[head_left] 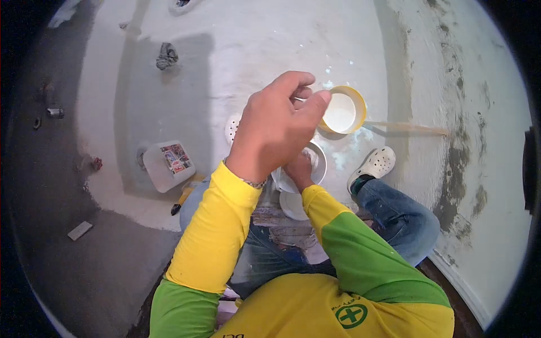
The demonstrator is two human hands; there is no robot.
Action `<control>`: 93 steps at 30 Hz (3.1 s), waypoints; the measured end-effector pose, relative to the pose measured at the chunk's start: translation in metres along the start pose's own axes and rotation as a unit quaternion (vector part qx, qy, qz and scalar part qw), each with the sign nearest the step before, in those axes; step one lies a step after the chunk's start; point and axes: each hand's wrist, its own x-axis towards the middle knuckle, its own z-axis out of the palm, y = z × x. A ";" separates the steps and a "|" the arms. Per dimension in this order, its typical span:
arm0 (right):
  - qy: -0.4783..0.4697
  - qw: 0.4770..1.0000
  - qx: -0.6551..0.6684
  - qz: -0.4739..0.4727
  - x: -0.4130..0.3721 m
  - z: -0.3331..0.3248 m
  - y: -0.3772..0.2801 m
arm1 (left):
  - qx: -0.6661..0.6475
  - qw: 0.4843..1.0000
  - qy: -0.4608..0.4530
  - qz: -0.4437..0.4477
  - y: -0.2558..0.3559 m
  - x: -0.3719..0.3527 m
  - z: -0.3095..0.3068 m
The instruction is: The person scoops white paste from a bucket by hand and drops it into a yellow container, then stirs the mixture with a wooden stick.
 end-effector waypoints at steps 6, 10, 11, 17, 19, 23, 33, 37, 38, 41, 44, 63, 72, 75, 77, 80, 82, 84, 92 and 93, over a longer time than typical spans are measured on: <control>0.108 0.985 0.118 0.070 -0.031 -0.011 -0.034 | -0.009 0.994 -0.005 0.105 0.015 0.003 0.016; -0.032 0.987 0.156 -0.017 -0.030 -0.020 -0.030 | -0.042 0.997 -0.018 0.062 0.025 0.008 0.027; -0.027 0.989 0.141 -0.040 -0.029 -0.019 -0.025 | -0.030 0.998 -0.029 0.045 0.025 0.010 0.031; 0.029 0.985 0.103 -0.133 -0.019 0.033 0.011 | 0.018 0.998 -0.053 0.005 0.023 0.010 0.045; 0.058 0.981 0.110 -0.148 -0.012 0.058 0.021 | 0.011 0.999 -0.047 0.001 0.020 0.010 0.041; 0.055 0.998 -0.027 -0.010 -0.058 -0.007 -0.029 | -0.020 1.000 -0.013 0.001 0.006 0.016 0.017; 0.140 0.989 0.026 0.034 -0.030 0.006 -0.025 | -0.015 0.999 -0.010 -0.034 0.013 0.012 0.003; 0.130 0.977 0.133 0.100 -0.013 0.038 -0.026 | -0.039 0.998 -0.031 -0.026 0.025 0.009 0.001; 0.126 0.978 0.140 0.090 -0.013 0.034 -0.027 | -0.040 0.998 -0.029 -0.034 0.024 0.007 0.002; 0.121 0.978 0.156 0.072 -0.014 0.021 -0.031 | -0.065 0.997 -0.036 0.009 0.027 0.007 0.002; 0.118 0.978 0.160 0.061 -0.018 0.008 -0.034 | -0.014 0.999 -0.031 0.024 0.031 0.008 0.003; -0.022 0.837 0.547 -0.008 -0.036 -0.057 -0.052 | -0.046 0.997 -0.053 0.020 0.011 0.019 0.031; -0.248 0.600 0.753 0.107 -0.036 -0.045 -0.003 | 0.017 0.997 -0.059 -0.042 0.001 0.030 0.034; -0.248 0.614 0.737 0.134 -0.021 -0.039 0.001 | 0.016 0.997 -0.062 -0.041 0.001 0.034 0.039; -0.268 0.581 0.759 0.121 -0.011 -0.035 0.005 | 0.016 0.998 -0.057 -0.033 0.001 0.036 0.041; -0.279 0.531 0.795 0.094 -0.015 -0.041 0.007 | 0.023 0.997 -0.059 -0.040 -0.002 0.041 0.041; -0.268 0.520 0.807 0.079 -0.022 -0.049 0.009 | 0.030 0.997 -0.055 -0.045 -0.003 0.043 0.040; -0.227 0.480 0.845 0.066 -0.027 -0.054 0.010 | 0.027 0.997 -0.048 -0.049 -0.004 0.045 0.040; -0.219 0.452 0.862 0.062 -0.036 -0.057 0.018 | 0.013 0.997 -0.041 -0.056 -0.003 0.048 0.045; -0.229 0.448 0.862 0.066 -0.037 -0.058 0.018 | 0.018 0.997 -0.043 -0.056 -0.003 0.048 0.045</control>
